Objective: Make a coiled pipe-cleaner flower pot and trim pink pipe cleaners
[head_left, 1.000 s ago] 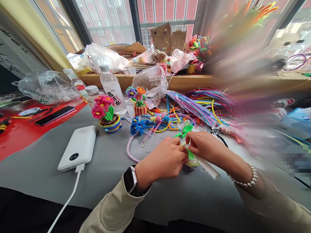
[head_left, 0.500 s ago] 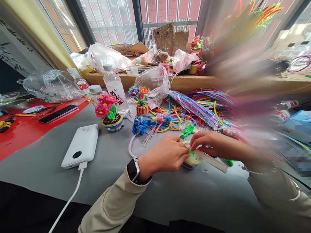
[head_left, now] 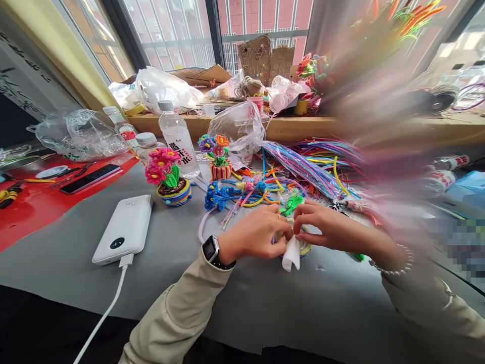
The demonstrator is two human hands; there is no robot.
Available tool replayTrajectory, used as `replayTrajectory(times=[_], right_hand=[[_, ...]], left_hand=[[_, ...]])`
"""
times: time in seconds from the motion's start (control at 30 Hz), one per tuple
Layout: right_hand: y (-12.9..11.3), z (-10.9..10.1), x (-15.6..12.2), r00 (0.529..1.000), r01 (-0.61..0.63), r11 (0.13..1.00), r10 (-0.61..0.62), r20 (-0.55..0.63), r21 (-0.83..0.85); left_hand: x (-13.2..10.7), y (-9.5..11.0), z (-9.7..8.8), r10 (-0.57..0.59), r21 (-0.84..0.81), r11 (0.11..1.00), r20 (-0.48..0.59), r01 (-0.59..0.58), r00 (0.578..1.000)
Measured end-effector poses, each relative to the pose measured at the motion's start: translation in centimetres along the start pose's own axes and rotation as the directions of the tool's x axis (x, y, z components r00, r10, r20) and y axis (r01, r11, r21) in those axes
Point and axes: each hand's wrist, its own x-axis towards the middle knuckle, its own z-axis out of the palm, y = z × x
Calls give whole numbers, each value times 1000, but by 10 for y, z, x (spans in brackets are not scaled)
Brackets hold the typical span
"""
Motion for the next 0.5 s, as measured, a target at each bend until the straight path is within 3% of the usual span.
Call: replayTrajectory(times=[0.2,0.5], right_hand=[[-1,-6,4,993,99,994,-101,65,41],[-6,-3,9,997,-30,999,28,67,32]], left_hand=[[0,-3,1,23,-77,997,3,-22,1000],[0,-4,0,-7,-102,995,28,10,1000]])
